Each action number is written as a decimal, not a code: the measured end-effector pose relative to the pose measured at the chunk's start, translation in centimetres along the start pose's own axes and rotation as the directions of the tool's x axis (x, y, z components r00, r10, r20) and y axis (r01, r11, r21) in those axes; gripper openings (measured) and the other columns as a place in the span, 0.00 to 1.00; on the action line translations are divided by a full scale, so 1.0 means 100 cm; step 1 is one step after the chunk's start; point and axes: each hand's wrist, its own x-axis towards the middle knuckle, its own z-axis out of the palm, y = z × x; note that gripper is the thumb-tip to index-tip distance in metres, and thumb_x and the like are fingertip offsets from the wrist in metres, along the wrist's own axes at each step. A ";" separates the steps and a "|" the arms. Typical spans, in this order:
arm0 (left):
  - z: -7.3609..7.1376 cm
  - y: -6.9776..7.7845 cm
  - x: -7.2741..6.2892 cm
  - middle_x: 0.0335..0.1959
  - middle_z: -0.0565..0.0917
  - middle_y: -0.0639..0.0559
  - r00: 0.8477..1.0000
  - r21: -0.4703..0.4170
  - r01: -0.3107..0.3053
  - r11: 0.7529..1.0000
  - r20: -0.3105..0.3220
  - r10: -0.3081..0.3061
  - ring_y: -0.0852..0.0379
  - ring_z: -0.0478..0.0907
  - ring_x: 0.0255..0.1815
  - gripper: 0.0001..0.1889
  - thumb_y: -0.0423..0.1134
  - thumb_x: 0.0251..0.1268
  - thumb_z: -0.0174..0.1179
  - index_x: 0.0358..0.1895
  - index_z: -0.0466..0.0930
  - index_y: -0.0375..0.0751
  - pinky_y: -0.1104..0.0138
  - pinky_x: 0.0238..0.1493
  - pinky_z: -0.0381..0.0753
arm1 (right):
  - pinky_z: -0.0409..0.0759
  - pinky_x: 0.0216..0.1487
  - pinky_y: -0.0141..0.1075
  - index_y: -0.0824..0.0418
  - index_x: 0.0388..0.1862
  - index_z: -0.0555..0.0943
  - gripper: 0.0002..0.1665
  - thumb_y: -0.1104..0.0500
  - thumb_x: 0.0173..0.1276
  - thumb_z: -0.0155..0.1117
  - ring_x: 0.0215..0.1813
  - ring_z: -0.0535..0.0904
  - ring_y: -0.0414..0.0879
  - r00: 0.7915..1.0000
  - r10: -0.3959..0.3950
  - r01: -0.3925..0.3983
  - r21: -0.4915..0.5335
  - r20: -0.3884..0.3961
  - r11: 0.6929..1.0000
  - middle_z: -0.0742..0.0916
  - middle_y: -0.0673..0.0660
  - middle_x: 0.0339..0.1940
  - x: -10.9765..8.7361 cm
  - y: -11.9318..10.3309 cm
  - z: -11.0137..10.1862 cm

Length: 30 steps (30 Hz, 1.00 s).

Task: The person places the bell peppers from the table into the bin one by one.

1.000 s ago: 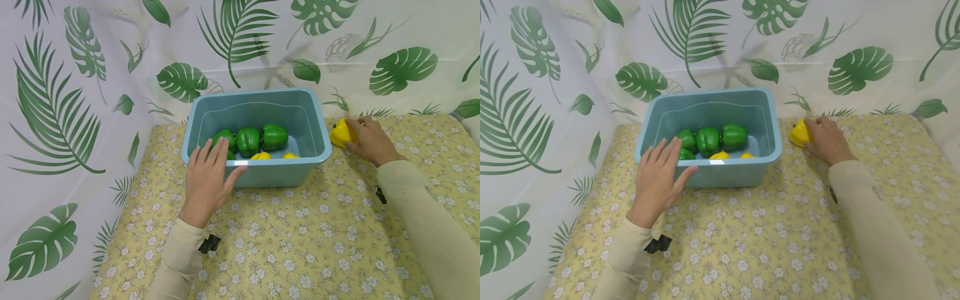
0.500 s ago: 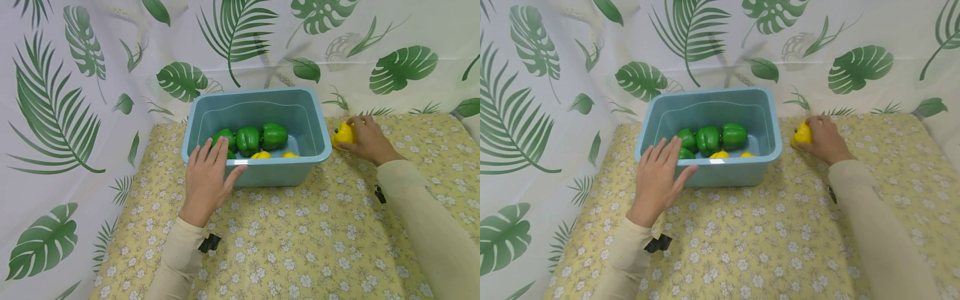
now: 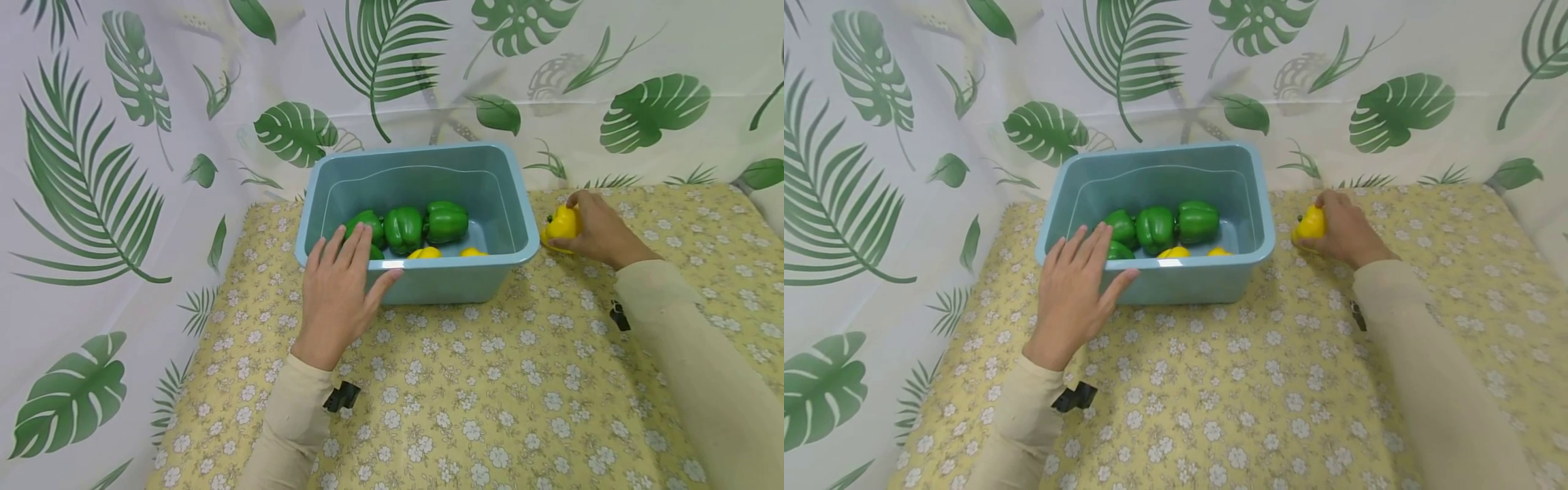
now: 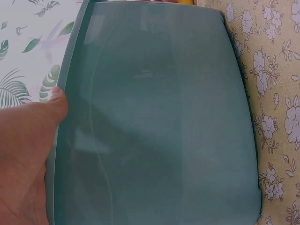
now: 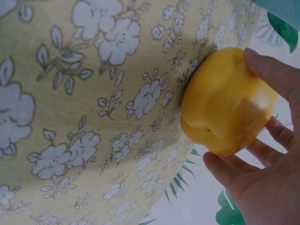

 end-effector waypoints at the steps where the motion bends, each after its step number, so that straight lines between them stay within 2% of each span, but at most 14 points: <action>1: 0.000 0.000 0.000 0.75 0.69 0.44 1.000 0.002 0.000 1.000 0.002 0.000 0.43 0.62 0.77 0.42 0.67 0.74 0.48 0.78 0.62 0.39 0.47 0.78 0.54 | 0.76 0.52 0.65 0.76 0.65 0.57 0.43 0.58 0.65 0.73 0.53 0.69 0.73 1.000 0.007 -0.007 0.006 0.012 1.000 0.67 0.79 0.59 0.000 0.000 0.000; 5: -0.001 0.001 0.000 0.75 0.69 0.44 1.000 0.006 0.000 1.000 0.006 0.000 0.43 0.62 0.77 0.42 0.66 0.74 0.50 0.78 0.62 0.39 0.48 0.78 0.54 | 0.77 0.51 0.64 0.76 0.66 0.56 0.44 0.57 0.67 0.73 0.53 0.71 0.73 0.998 0.033 -0.034 0.032 0.045 0.999 0.70 0.79 0.58 -0.001 0.001 -0.001; 10: -0.001 0.001 0.001 0.74 0.70 0.44 1.000 0.000 -0.004 1.000 0.001 0.004 0.43 0.62 0.77 0.41 0.67 0.74 0.48 0.78 0.62 0.39 0.47 0.78 0.55 | 0.78 0.52 0.64 0.76 0.66 0.55 0.44 0.59 0.67 0.72 0.53 0.73 0.73 0.998 0.035 -0.038 0.075 0.044 0.996 0.70 0.79 0.58 -0.002 0.000 -0.003; 21: -0.001 0.001 0.001 0.74 0.70 0.44 1.000 0.001 -0.003 1.000 0.007 0.003 0.43 0.62 0.77 0.42 0.66 0.73 0.51 0.78 0.62 0.39 0.47 0.77 0.55 | 0.77 0.52 0.63 0.74 0.63 0.57 0.43 0.60 0.64 0.75 0.53 0.72 0.71 1.000 0.024 -0.025 0.061 0.017 0.998 0.71 0.77 0.57 -0.005 0.001 0.002; 30: -0.001 0.001 0.000 0.74 0.70 0.43 1.000 -0.003 -0.007 1.000 0.003 0.007 0.42 0.62 0.77 0.42 0.66 0.74 0.51 0.78 0.62 0.39 0.46 0.77 0.56 | 0.74 0.56 0.66 0.74 0.65 0.56 0.44 0.58 0.66 0.74 0.55 0.70 0.72 0.998 0.055 -0.056 0.054 0.024 0.997 0.70 0.78 0.59 -0.008 0.002 0.004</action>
